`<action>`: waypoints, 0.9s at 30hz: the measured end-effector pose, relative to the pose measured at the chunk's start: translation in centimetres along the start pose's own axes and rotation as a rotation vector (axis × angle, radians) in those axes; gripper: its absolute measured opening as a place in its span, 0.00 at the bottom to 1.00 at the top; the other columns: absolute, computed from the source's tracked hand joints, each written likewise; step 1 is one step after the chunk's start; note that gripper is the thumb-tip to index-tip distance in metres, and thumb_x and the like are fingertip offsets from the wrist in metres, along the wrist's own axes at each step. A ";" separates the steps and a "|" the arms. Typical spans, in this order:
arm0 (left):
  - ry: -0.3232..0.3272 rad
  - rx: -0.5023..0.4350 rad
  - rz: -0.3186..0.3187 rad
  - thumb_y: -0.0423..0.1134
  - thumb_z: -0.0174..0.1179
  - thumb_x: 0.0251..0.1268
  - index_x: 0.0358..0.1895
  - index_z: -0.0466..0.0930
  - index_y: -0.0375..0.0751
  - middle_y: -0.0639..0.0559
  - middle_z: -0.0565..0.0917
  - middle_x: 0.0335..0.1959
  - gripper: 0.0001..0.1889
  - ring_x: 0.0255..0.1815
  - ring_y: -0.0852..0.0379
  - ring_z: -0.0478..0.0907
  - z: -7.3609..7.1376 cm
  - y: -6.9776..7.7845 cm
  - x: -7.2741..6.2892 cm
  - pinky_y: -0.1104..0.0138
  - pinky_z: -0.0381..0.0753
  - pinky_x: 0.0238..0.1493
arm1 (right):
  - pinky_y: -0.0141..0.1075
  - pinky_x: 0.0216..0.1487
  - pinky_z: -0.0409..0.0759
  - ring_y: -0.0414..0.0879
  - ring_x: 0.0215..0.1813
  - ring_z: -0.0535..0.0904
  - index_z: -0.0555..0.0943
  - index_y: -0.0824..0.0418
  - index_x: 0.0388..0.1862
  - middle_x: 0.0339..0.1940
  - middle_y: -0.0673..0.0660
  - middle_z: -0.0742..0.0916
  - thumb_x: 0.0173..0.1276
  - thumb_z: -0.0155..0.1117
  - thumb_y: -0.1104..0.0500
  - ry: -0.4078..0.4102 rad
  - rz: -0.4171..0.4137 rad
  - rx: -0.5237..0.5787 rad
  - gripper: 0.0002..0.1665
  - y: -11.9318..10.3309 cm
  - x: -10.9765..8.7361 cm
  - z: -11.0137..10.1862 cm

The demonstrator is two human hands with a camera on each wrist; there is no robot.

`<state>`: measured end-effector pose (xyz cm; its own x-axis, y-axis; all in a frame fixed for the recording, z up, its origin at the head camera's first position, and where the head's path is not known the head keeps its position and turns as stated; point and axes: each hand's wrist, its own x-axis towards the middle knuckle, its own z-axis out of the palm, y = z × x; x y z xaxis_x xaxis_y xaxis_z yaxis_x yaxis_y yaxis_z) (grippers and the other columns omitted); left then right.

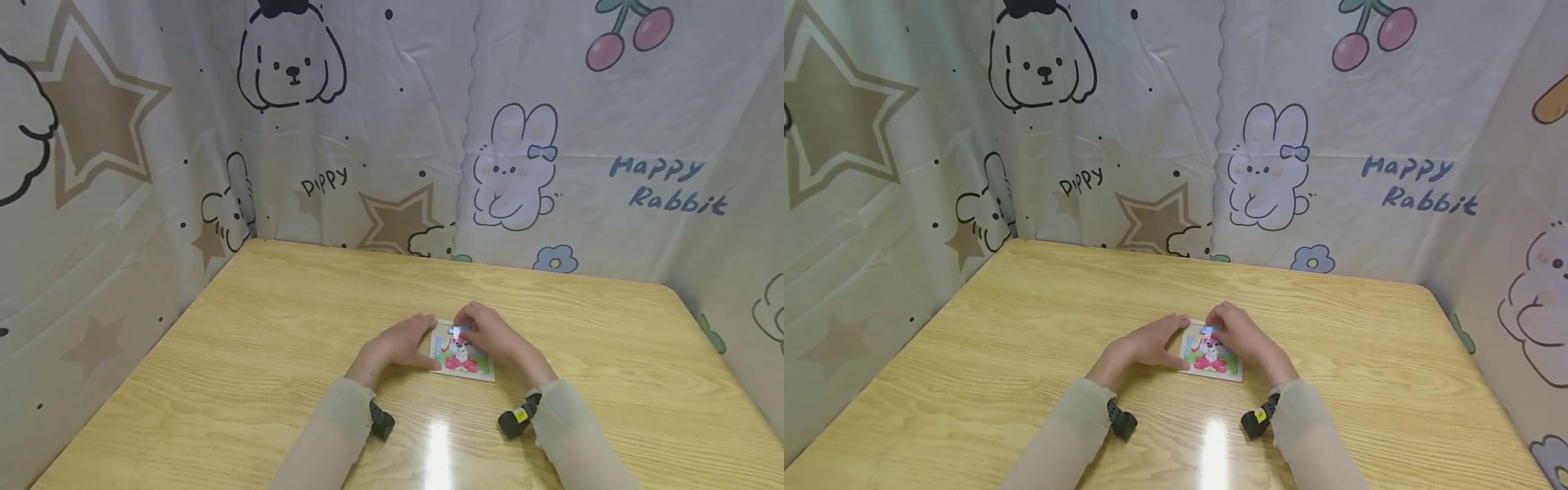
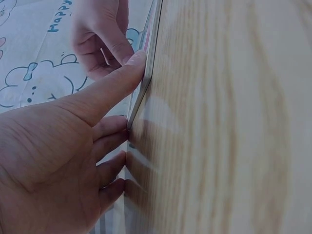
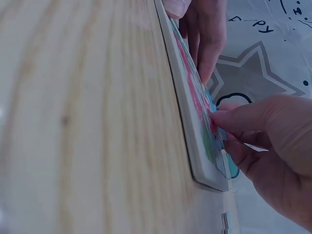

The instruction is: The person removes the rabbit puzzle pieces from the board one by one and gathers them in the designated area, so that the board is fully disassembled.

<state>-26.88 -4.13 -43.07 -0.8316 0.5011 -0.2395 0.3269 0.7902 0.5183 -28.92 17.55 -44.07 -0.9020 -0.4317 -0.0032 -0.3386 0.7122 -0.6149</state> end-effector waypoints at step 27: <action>-0.005 0.015 -0.012 0.56 0.69 0.57 0.77 0.56 0.46 0.51 0.55 0.80 0.47 0.82 0.52 0.48 0.0 -0.2 0.0 0.56 0.52 0.82 | 0.46 0.56 0.80 0.48 0.47 0.78 0.83 0.60 0.44 0.44 0.57 0.85 0.68 0.56 0.71 0.026 -0.030 0.093 0.13 0.5 -0.3 -0.5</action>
<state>-26.95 -4.27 -43.19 -0.8330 0.4936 -0.2500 0.3237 0.8012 0.5032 -28.94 18.28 -44.00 -0.8991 -0.4363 0.0359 -0.3401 0.6445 -0.6848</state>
